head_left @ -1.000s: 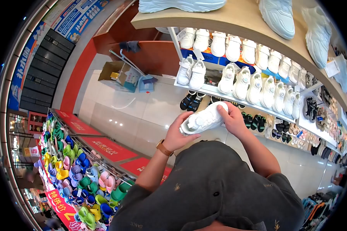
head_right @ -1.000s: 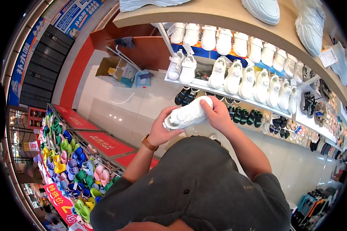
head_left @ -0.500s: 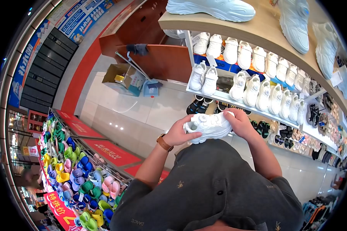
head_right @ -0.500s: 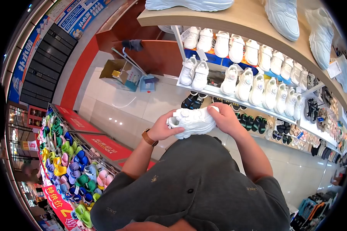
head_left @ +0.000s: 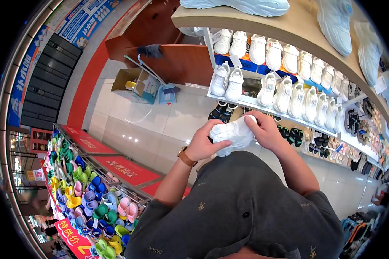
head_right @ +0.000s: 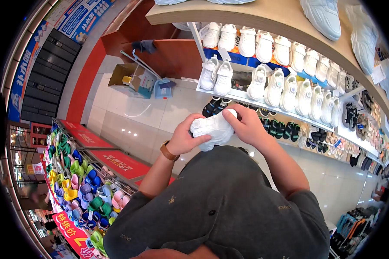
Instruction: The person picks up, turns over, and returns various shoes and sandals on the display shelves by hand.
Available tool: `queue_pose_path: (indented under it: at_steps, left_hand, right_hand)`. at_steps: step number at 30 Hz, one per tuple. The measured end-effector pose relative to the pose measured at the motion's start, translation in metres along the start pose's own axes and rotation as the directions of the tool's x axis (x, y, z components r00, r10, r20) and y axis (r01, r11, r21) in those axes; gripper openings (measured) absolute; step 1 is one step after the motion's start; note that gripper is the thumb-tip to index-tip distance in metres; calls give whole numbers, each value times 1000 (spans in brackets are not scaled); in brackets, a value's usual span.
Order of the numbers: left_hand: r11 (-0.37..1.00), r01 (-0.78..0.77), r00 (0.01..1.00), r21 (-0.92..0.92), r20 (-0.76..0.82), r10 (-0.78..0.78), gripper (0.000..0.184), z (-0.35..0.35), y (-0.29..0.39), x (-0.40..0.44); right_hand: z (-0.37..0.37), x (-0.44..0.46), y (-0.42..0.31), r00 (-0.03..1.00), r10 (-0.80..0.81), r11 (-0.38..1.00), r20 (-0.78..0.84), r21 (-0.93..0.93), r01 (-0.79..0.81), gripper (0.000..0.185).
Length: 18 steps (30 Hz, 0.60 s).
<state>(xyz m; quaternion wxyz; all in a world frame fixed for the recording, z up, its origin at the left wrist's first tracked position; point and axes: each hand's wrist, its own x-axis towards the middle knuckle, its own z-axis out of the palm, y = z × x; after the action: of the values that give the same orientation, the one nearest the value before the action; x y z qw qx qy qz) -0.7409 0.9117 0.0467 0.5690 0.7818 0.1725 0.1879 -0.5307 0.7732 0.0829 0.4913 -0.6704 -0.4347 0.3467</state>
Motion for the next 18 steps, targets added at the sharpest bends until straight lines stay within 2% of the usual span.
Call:
queue_pose_path:
  at_steps: [3, 7, 10, 13, 15, 17, 18]
  left_hand:
    - [981, 95, 995, -167, 27, -92, 50, -3, -1, 1]
    - [974, 129, 991, -188, 50, -121, 46, -1, -3, 5]
    - [985, 121, 992, -122, 47, -116, 51, 0, -7, 7]
    - [991, 24, 994, -135, -103, -38, 65, 5, -16, 10]
    - [980, -52, 973, 190, -210, 92, 83, -6, -17, 10]
    - [995, -69, 953, 69, -289, 86, 91, -15, -30, 9]
    - [997, -22, 960, -73, -279, 1, 91, -15, -31, 7]
  right_hand:
    - [-2, -3, 4, 994, 69, 959, 90, 268, -91, 35]
    - [-4, 3, 8, 980, 158, 965, 123, 190, -180, 34]
    - [-4, 6, 15, 992, 86, 980, 95, 170, -101, 32]
    - [-6, 9, 25, 1000, -19, 990, 0, 140, 19, 32]
    - [-13, 7, 22, 998, 34, 980, -53, 195, -23, 34]
    - [-20, 4, 19, 992, 86, 955, -89, 291, -57, 34]
    - [-22, 2, 24, 989, 114, 940, -99, 333, -75, 33]
